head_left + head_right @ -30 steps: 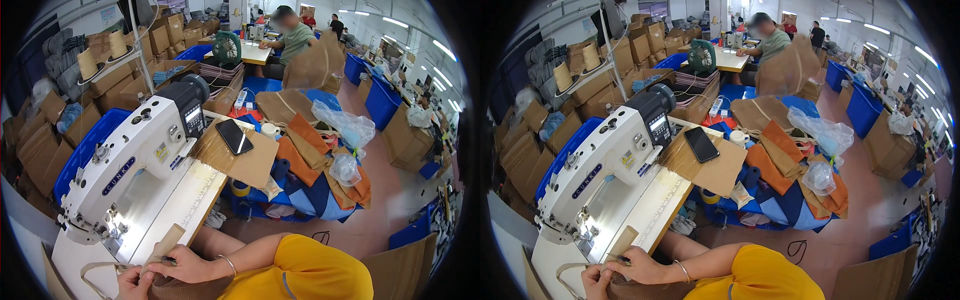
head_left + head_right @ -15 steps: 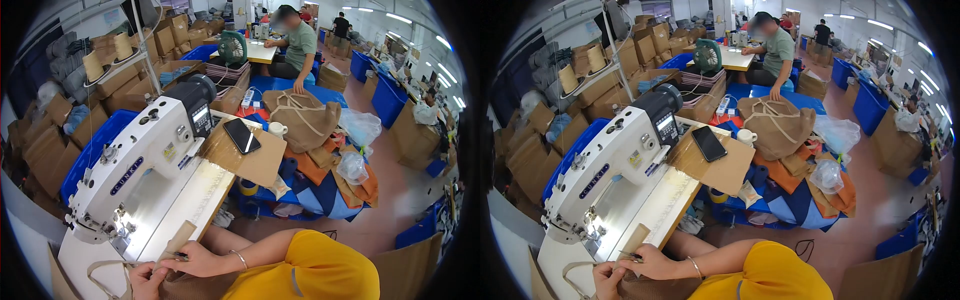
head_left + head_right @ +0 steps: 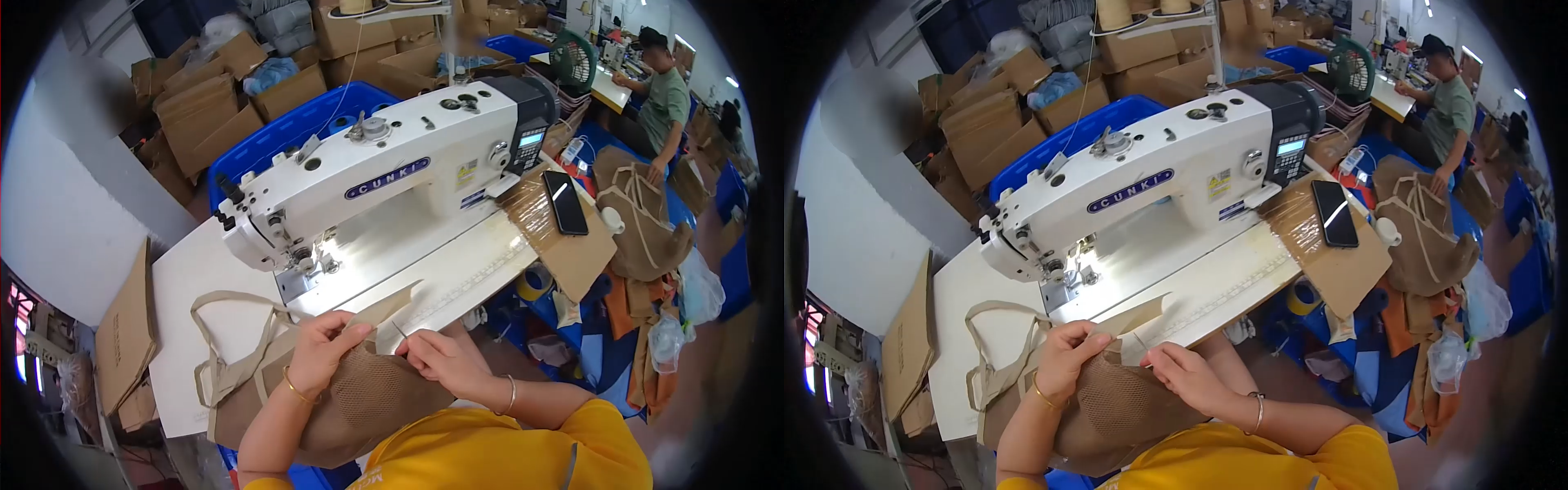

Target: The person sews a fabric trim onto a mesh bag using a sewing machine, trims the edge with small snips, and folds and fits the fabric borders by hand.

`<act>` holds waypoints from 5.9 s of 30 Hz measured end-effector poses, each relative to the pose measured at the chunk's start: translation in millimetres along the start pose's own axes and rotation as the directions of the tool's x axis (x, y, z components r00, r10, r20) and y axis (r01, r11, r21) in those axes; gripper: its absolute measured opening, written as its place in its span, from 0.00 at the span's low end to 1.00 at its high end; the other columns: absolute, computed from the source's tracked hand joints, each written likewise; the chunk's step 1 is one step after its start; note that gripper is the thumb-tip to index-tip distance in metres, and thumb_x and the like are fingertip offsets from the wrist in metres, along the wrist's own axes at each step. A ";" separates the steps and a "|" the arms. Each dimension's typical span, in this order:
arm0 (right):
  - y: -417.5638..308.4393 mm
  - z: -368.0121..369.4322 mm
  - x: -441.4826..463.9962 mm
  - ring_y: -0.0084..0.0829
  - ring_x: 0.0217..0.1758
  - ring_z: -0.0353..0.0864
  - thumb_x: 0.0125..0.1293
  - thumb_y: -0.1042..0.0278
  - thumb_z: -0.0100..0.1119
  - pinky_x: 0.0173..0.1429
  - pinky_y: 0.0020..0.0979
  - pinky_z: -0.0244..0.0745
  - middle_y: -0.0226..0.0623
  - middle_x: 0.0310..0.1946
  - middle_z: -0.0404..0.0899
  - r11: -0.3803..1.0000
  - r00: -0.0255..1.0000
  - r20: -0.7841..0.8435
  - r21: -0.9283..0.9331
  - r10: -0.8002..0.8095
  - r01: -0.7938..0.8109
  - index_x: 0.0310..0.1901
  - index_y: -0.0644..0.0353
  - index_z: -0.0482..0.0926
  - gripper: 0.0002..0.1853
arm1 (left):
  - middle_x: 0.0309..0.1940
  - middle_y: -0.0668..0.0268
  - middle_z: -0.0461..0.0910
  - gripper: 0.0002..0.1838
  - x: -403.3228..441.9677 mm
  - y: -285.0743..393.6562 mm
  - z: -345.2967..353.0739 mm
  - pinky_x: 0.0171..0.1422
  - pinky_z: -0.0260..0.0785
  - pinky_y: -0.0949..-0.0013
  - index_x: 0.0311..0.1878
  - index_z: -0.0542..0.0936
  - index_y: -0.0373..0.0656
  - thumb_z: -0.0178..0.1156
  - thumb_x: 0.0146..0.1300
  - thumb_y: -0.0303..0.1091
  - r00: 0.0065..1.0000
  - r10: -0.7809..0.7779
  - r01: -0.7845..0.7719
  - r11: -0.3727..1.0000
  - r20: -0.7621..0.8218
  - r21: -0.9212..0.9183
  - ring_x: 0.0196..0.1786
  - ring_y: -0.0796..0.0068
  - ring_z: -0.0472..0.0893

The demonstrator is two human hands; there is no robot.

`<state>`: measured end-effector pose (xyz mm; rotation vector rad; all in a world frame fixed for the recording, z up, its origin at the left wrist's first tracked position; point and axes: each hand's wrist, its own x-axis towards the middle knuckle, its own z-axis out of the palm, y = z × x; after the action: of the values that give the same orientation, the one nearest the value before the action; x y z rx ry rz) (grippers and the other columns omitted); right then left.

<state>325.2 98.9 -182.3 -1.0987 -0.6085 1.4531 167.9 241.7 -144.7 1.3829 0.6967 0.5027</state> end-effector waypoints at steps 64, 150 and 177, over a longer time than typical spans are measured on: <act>6.9 -63.1 67.2 0.38 0.26 0.78 0.56 0.53 0.68 0.29 0.34 0.72 0.35 0.27 0.78 -0.064 0.414 0.181 -0.958 -0.892 0.279 0.41 0.60 0.78 0.19 | 0.31 0.65 0.81 0.11 26.9 -15.8 25.9 0.43 0.69 0.70 0.41 0.82 0.33 0.59 0.65 0.33 0.996 -0.046 0.018 0.938 0.074 0.345 0.35 0.75 0.76; 5.9 -60.9 70.2 0.38 0.25 0.76 0.56 0.56 0.68 0.29 0.35 0.69 0.34 0.25 0.75 -0.023 0.461 0.147 -0.964 -0.875 0.264 0.39 0.57 0.78 0.16 | 0.23 0.65 0.81 0.08 39.6 -53.9 12.5 0.33 0.67 0.76 0.36 0.83 0.35 0.66 0.60 0.32 0.991 0.088 -0.117 0.936 0.101 0.333 0.27 0.83 0.75; 8.9 -16.1 14.2 0.13 0.27 0.63 0.73 0.60 0.53 0.30 0.18 0.59 0.22 0.22 0.69 0.977 0.995 -0.095 -0.213 0.011 -0.031 0.34 0.64 0.78 0.15 | 0.29 0.76 0.79 0.09 33.3 -50.9 -0.1 0.36 0.64 0.83 0.42 0.82 0.34 0.64 0.64 0.30 0.988 -0.009 0.029 0.992 0.154 -0.126 0.31 0.92 0.71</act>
<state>336.6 107.2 -200.8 -1.3373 -0.7009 1.3683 187.4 257.9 -199.9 1.2782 0.5424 0.4139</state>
